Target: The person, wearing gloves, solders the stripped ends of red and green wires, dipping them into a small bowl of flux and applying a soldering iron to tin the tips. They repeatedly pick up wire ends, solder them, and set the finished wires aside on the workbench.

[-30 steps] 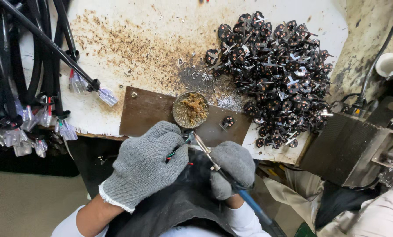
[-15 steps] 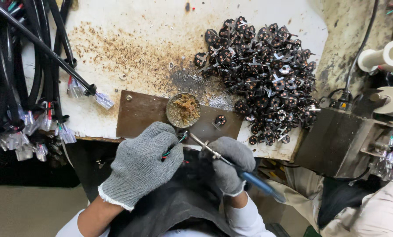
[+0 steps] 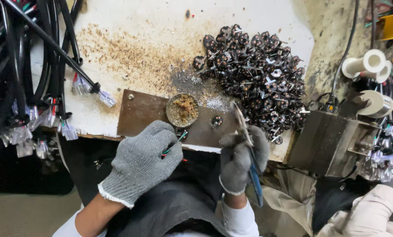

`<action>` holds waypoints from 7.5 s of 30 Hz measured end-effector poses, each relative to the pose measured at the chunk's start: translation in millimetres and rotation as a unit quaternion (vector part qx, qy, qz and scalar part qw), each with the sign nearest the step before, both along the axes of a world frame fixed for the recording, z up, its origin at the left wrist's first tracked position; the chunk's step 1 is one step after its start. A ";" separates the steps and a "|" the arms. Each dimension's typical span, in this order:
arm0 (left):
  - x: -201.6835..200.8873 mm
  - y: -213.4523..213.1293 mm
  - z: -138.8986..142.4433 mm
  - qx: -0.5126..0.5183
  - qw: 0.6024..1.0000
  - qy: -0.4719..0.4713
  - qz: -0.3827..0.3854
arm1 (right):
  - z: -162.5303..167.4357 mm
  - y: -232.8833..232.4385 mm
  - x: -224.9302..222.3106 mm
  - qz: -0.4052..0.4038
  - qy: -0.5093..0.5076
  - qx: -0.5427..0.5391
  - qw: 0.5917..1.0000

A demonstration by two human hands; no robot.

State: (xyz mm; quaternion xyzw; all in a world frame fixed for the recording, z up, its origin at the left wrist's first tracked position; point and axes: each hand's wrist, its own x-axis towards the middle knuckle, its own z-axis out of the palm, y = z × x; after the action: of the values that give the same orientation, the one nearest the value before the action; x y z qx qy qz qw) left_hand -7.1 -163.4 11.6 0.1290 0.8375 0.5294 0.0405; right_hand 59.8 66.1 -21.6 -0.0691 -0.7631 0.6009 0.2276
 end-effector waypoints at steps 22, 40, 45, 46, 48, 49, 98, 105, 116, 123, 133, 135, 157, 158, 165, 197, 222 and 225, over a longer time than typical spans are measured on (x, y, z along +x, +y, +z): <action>8.3 -38.4 15.4 -0.061 0.996 -0.049 0.040 | 42.5 -58.7 -15.2 0.098 -0.046 0.288 0.952; 27.9 -11.4 15.0 0.041 0.982 -0.184 0.001 | 40.2 -14.4 1.5 -0.003 0.080 0.239 0.968; 33.4 -5.9 20.1 0.092 0.991 -0.088 -0.048 | -3.4 4.3 10.4 -0.046 0.032 -0.211 0.976; 34.8 -4.8 21.6 0.092 0.988 -0.111 -0.050 | -4.9 6.7 15.0 -0.058 -0.018 -0.275 0.960; 34.9 -3.5 22.3 0.096 0.988 -0.109 -0.058 | -3.8 5.4 22.0 -0.035 -0.042 -0.241 0.969; 35.5 -3.0 22.5 0.101 0.988 -0.101 -0.056 | 0.1 2.9 27.1 0.003 -0.034 -0.141 0.989; 7.2 1.7 17.5 0.114 0.978 -0.139 0.102 | 9.3 -57.9 -0.9 0.046 -0.050 0.299 0.952; 8.7 11.3 15.1 0.077 0.989 -0.075 0.103 | 9.2 -74.8 -10.7 -0.014 -0.054 0.356 0.933; -13.1 15.7 23.4 -0.009 0.997 -0.020 0.073 | -6.2 -61.0 -7.2 0.030 0.071 0.370 0.926; -15.7 16.6 19.0 -0.013 0.996 -0.032 0.082 | -0.4 -57.9 -7.4 0.034 0.025 0.385 0.922; -8.3 6.1 6.5 0.194 0.929 -0.314 0.036 | 21.3 -62.4 -21.2 0.068 -0.021 0.378 0.923; -7.5 5.8 2.4 0.185 0.926 -0.327 0.025 | 26.2 -57.8 -22.7 0.088 -0.025 0.369 0.925; 9.5 15.0 -2.3 0.015 0.999 -0.021 0.044 | 30.9 -51.9 -22.8 0.101 -0.087 0.338 0.932; 9.7 15.2 -2.9 0.015 0.998 -0.025 0.047 | 30.5 -51.6 -22.7 0.103 -0.087 0.346 0.929; 5.8 16.8 -4.4 0.012 0.999 -0.014 0.051 | 35.8 -51.9 -29.3 0.120 -0.075 0.345 0.928; -3.3 16.7 -1.6 -0.008 0.998 -0.029 0.046 | 10.2 -5.1 -21.5 0.194 0.077 0.226 0.951; -2.1 15.5 -7.4 -0.022 0.999 -0.019 0.024 | -12.8 8.6 8.3 0.088 -0.064 0.165 0.980; 0.1 15.4 -10.2 -0.033 0.999 -0.007 0.026 | -14.0 6.7 12.7 0.101 -0.125 0.207 0.965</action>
State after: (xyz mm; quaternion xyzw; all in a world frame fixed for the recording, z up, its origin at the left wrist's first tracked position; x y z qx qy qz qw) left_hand -7.1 -148.0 1.5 0.1019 0.8573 0.5032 0.0372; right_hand 72.4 72.8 -35.7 -0.0171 -0.8962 0.4364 0.0779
